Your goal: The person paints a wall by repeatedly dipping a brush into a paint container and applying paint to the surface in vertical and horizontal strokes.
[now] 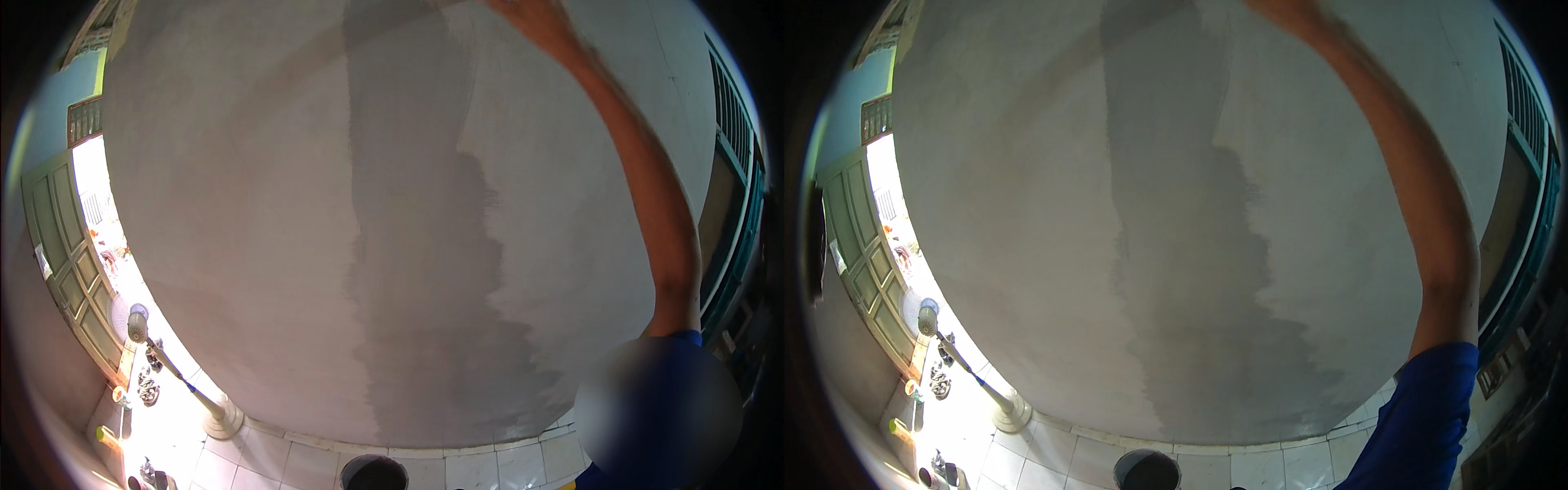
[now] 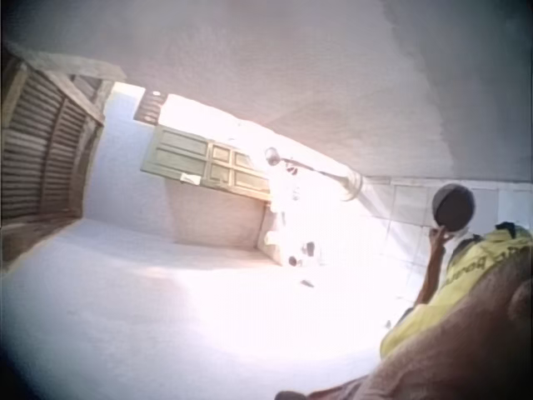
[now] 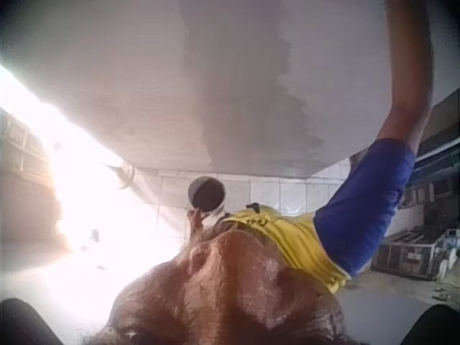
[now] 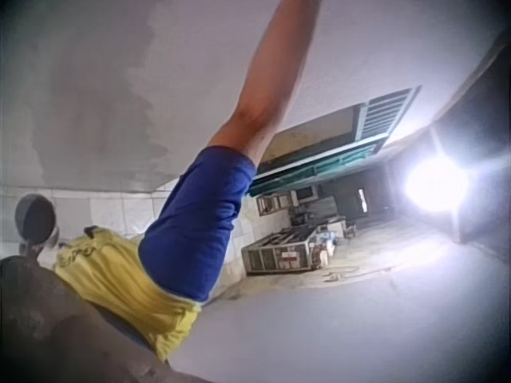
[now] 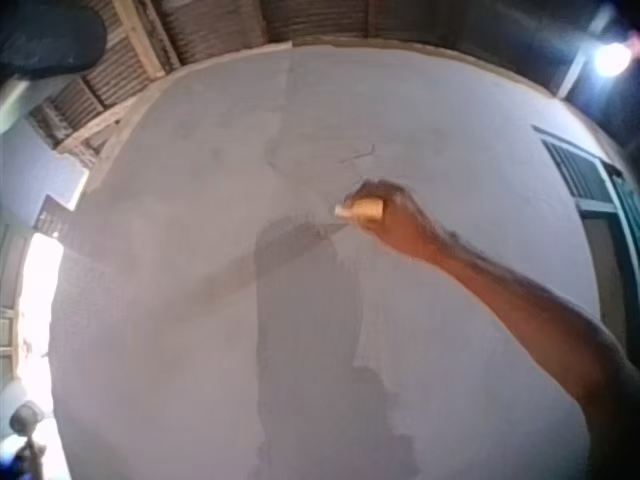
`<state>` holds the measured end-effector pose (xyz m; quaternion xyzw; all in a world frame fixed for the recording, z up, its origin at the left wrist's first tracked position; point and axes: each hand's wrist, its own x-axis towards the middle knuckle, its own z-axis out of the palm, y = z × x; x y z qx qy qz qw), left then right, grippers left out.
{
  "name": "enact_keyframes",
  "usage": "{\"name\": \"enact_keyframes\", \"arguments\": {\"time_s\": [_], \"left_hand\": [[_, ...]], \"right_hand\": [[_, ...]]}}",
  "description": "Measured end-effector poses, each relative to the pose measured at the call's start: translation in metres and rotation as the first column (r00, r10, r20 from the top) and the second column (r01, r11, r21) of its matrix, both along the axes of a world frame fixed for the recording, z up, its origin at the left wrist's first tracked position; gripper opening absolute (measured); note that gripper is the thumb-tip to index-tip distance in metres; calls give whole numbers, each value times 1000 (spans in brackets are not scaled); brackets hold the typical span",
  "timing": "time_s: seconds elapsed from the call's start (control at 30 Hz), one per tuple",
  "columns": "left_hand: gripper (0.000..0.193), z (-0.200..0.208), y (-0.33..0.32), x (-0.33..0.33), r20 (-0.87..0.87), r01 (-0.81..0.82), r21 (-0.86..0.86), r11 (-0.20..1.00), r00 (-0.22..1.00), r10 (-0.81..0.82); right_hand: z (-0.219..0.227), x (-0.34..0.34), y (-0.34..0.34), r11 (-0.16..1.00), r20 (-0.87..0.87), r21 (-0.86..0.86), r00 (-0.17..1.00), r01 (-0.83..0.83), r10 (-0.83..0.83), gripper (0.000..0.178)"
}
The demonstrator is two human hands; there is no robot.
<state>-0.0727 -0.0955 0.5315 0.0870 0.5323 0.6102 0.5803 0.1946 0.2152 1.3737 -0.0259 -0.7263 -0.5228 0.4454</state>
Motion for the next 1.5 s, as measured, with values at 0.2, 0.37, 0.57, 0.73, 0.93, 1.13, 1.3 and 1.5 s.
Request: {"name": "enact_keyframes", "arguments": {"time_s": [0.2,0.37,0.57,0.73,0.93,1.13,1.3,1.5], "left_hand": [[33,-18,-5,3,7,8,-27,1000,1000,-8],[34,9,-2,12,-39,-51,-46,998,998,49],[38,-12,-14,14,-14,-9,-11,1000,1000,9],[36,-14,-9,23,-39,-3,-37,999,999,2],[32,17,1,26,-88,6,-166,986,996,-21],[29,4,-4,21,-9,10,-14,1000,1000,-10],[24,-13,-3,19,19,22,6,1000,1000,-23],[32,-3,-3,12,-19,17,65,998,1000,-16]], "right_hand": [[-197,20,19,898,320,84,841,433,-436,26],[-232,23,-16,823,393,-401,887,403,-243,18],[-30,25,9,835,-93,-518,958,187,-273,19],[-13,11,0,974,-86,-148,979,171,-185,18],[-227,-36,15,938,326,-139,909,317,-259,26],[-155,-31,19,819,30,-532,971,216,-237,25],[-16,-32,-24,918,-327,-369,904,145,-275,17],[-148,-61,45,906,125,128,900,403,-418,9]]}}
